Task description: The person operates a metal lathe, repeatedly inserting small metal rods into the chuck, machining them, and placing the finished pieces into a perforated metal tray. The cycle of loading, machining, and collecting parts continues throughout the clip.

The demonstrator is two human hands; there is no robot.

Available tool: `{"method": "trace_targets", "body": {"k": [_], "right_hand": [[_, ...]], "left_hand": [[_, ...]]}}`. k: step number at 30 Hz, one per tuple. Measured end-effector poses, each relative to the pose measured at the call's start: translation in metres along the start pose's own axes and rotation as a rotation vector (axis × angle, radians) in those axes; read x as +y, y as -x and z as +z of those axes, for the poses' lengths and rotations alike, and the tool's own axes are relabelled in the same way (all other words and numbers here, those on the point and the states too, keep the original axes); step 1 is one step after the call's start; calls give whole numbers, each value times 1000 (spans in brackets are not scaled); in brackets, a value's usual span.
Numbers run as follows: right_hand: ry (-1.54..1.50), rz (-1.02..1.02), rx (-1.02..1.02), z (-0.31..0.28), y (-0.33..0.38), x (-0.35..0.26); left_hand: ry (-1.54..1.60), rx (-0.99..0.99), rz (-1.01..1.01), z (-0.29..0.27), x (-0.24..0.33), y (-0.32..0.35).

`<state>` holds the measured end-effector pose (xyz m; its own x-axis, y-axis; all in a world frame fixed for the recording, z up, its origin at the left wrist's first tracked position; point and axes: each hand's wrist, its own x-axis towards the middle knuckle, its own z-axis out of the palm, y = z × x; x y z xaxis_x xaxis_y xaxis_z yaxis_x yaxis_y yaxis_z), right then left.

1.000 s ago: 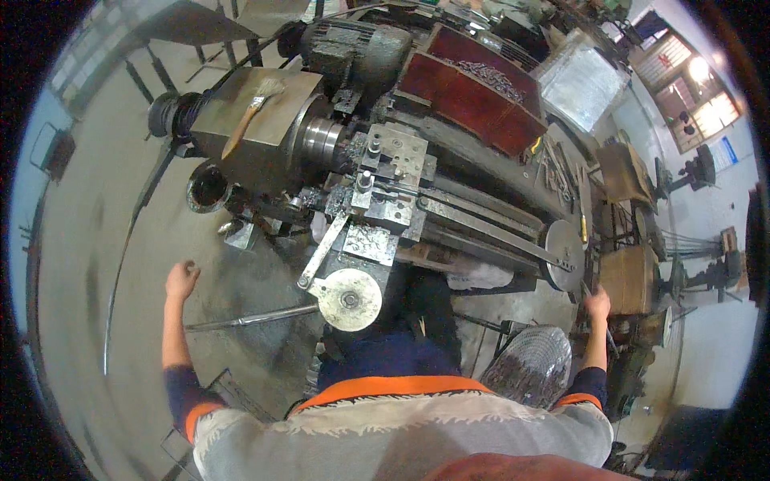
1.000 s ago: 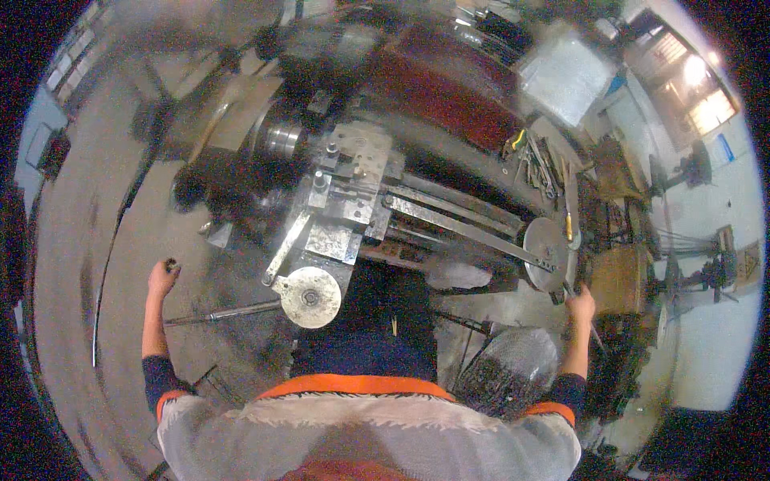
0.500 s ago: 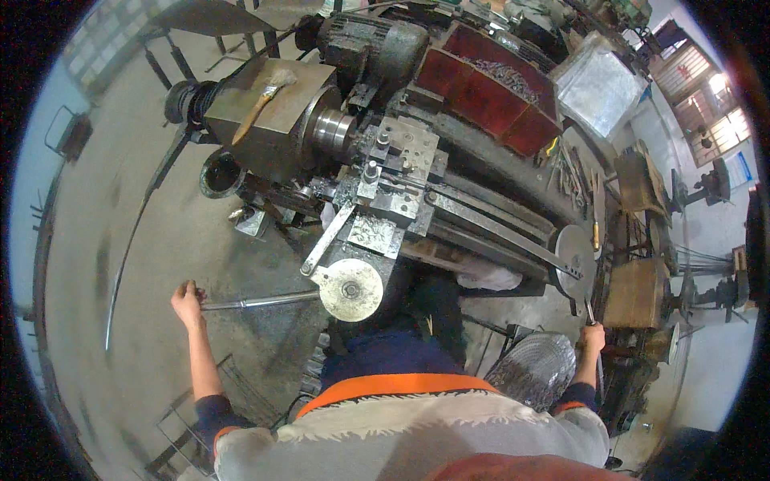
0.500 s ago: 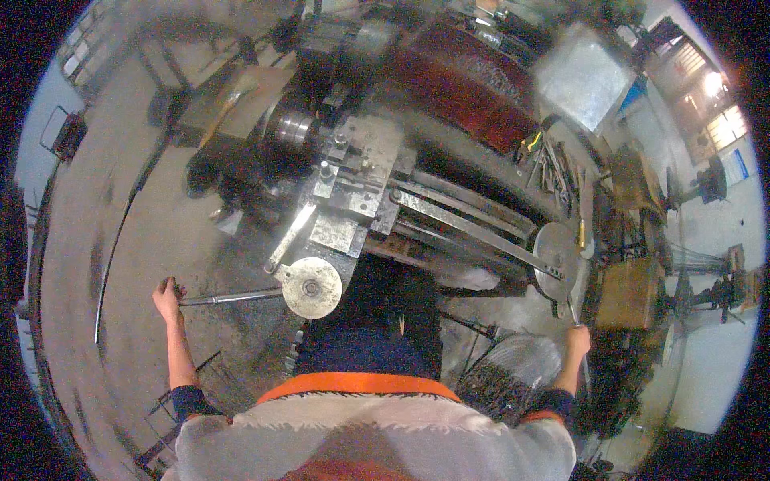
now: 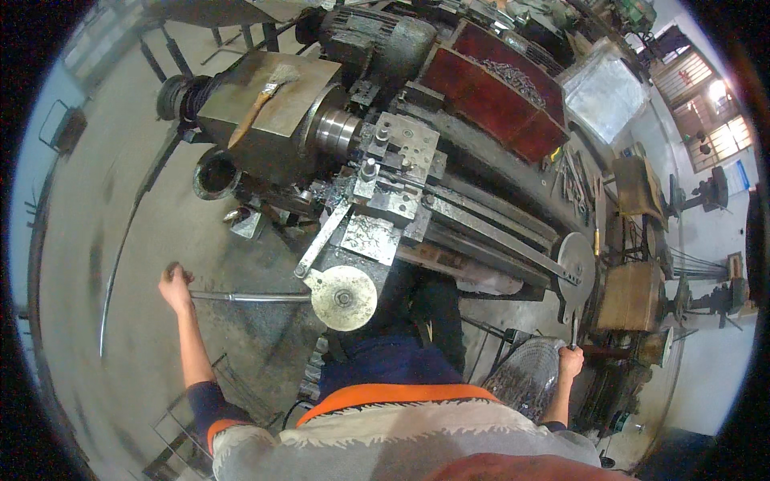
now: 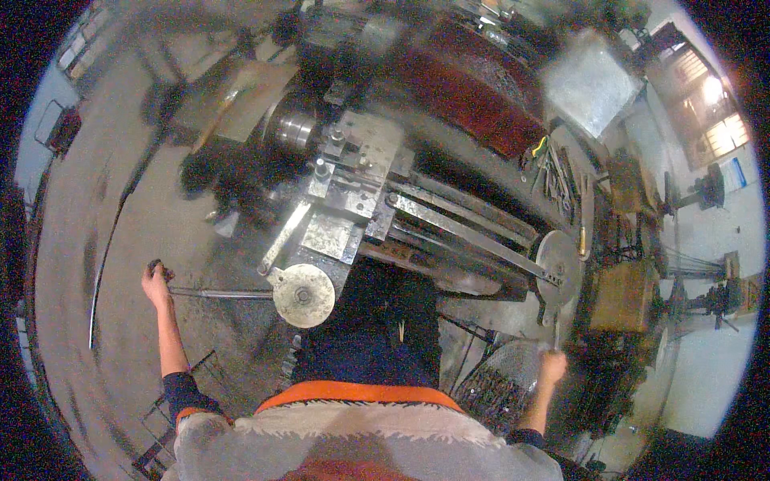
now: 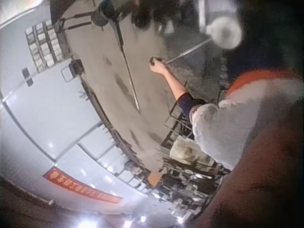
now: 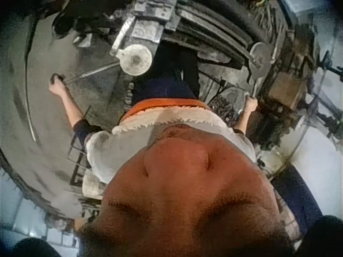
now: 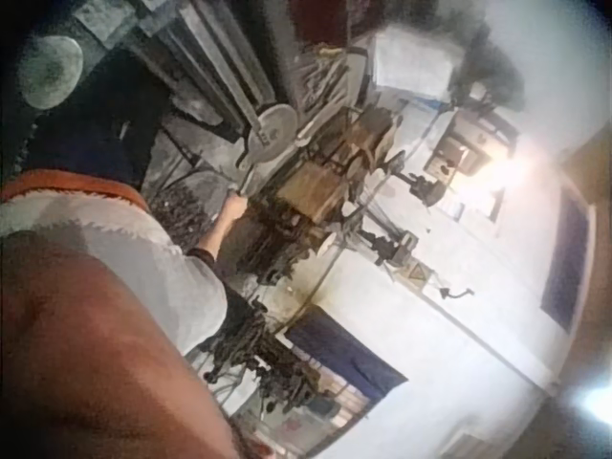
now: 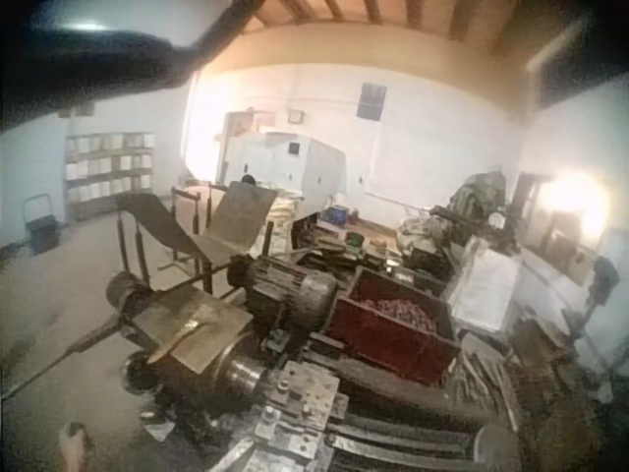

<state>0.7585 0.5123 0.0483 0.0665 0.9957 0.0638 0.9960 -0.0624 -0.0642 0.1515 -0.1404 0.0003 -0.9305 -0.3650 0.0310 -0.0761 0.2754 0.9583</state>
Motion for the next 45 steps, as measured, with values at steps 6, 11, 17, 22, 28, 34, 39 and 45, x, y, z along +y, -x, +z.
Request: {"method": "trace_targets", "body": {"k": [6,11,17,22,28,34,39,45], "right_hand": [[-6,-8,43,-6,11,-7],[-28,48,22,-13,18,-11],[12,-39,119,-16,12,-17],[131,-171,177,9,-65,37],[196,-162,91,14,-110,41],[191,-218,121,24,-108,51],[194,-49,15,2,-40,13],[117,59,-21,-11,-10,-5]], "left_hand": [[-49,-9,3,7,18,3],[-116,-21,1,14,30,3],[-78,-25,-26,6,19,0],[46,47,-55,6,8,7],[-406,66,20,59,6,-41],[-453,-123,169,169,57,-66],[-481,-179,214,177,65,-65],[-503,-115,235,181,69,-61]]}}
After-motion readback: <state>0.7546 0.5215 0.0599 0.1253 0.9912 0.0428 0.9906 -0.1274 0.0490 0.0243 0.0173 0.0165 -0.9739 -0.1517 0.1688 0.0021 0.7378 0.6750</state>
